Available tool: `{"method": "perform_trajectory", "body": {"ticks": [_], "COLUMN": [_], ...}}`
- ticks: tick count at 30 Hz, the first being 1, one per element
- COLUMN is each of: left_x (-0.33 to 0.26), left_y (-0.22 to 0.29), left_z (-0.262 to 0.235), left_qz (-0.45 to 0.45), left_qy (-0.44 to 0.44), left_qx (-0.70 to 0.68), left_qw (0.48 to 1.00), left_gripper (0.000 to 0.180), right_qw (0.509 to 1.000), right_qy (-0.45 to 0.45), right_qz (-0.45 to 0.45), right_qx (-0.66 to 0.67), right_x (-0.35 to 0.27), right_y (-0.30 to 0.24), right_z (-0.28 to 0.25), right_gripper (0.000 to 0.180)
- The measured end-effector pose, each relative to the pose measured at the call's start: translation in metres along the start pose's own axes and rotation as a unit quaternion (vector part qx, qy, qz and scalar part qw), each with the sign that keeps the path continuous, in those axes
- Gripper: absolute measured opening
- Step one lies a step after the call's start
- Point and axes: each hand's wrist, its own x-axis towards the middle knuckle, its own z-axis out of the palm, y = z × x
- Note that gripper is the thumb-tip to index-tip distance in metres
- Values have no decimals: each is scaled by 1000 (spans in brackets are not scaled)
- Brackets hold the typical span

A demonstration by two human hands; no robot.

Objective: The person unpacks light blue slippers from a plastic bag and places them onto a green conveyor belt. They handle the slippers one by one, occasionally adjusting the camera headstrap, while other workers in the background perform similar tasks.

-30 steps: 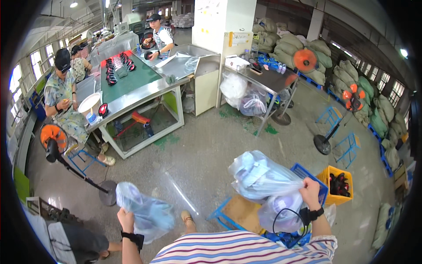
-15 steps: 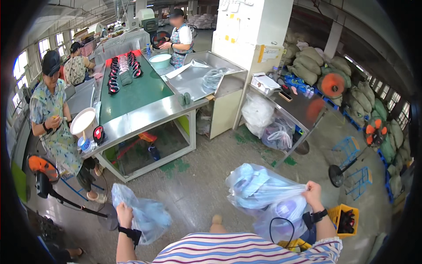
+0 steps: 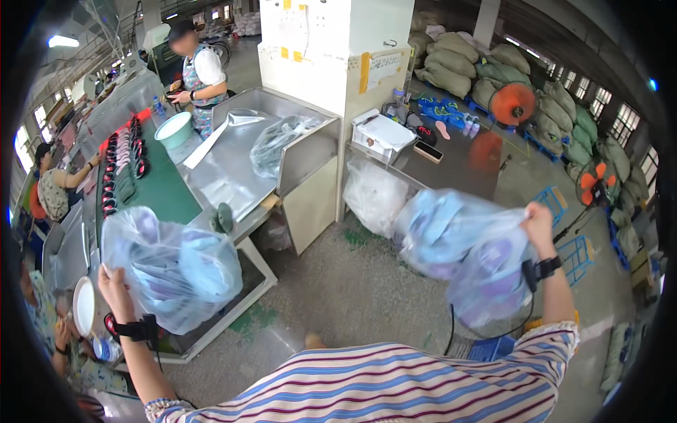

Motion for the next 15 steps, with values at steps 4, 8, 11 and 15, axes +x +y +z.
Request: {"method": "perform_trajectory", "body": {"ticks": [4,8,11,15], "left_x": [66,137,198,279], "left_y": [25,18,-2,-12], "left_z": [82,176,251,284], "left_qz": [68,70,68,111], "left_qy": [-1,-25,-39,61], "left_qx": [28,30,12,109], "left_qw": [997,997,997,986], "left_gripper": [13,16,14,14], "right_qw": [968,911,893,929], "right_qy": [142,289,314,106], "right_qz": [-38,-25,3,-47], "right_qx": [-203,-294,-323,-351], "right_x": [128,219,274,333], "right_y": [18,46,72,150], "right_z": [-9,18,79,242], "right_gripper": [13,20,10,11]}}
